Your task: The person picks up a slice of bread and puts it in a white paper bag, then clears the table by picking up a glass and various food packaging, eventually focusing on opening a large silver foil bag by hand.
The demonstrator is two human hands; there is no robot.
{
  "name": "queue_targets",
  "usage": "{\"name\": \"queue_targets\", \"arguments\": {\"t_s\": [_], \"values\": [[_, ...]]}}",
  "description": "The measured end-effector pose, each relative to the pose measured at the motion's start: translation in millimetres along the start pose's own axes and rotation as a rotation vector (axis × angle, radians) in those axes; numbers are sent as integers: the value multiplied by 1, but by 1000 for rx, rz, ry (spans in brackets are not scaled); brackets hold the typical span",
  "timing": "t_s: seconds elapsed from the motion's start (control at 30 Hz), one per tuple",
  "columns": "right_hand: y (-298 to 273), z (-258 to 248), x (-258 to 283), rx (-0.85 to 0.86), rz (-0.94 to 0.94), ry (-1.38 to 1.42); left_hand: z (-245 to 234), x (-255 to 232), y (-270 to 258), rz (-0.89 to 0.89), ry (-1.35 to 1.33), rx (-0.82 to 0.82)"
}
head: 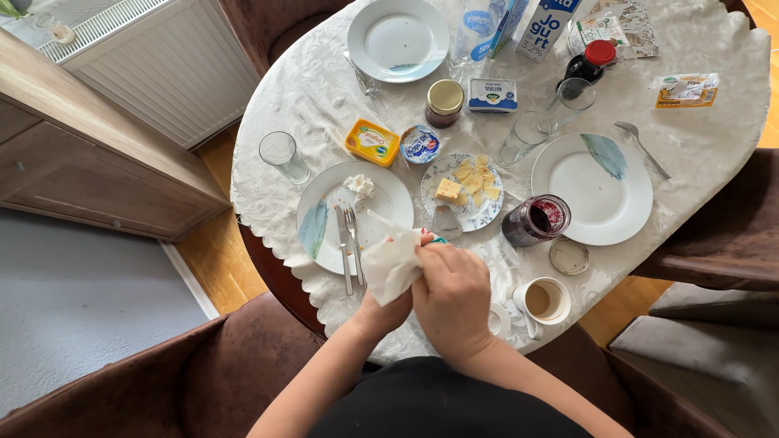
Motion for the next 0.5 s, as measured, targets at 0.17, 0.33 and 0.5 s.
{"name": "queue_targets", "arguments": {"t_s": [0.17,0.33,0.5], "values": [[-3,-3,17,51,-37,41,16,75,-17,-317,-967,-42],[-8,-15,34,-38,-134,-15,35,84,-19,-464,-1170,-169],[-11,-8,28,-11,-133,68,16,91,-12,-450,-1094,-373]]}}
Point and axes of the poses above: each hand's wrist, its own y-axis towards the middle knuckle, its own z-axis out of the palm, x = y × z, the point moved 10 cm from there along y, towards the middle knuckle, and after that the axes turned 9 degrees about x, right-handed, at the moved point
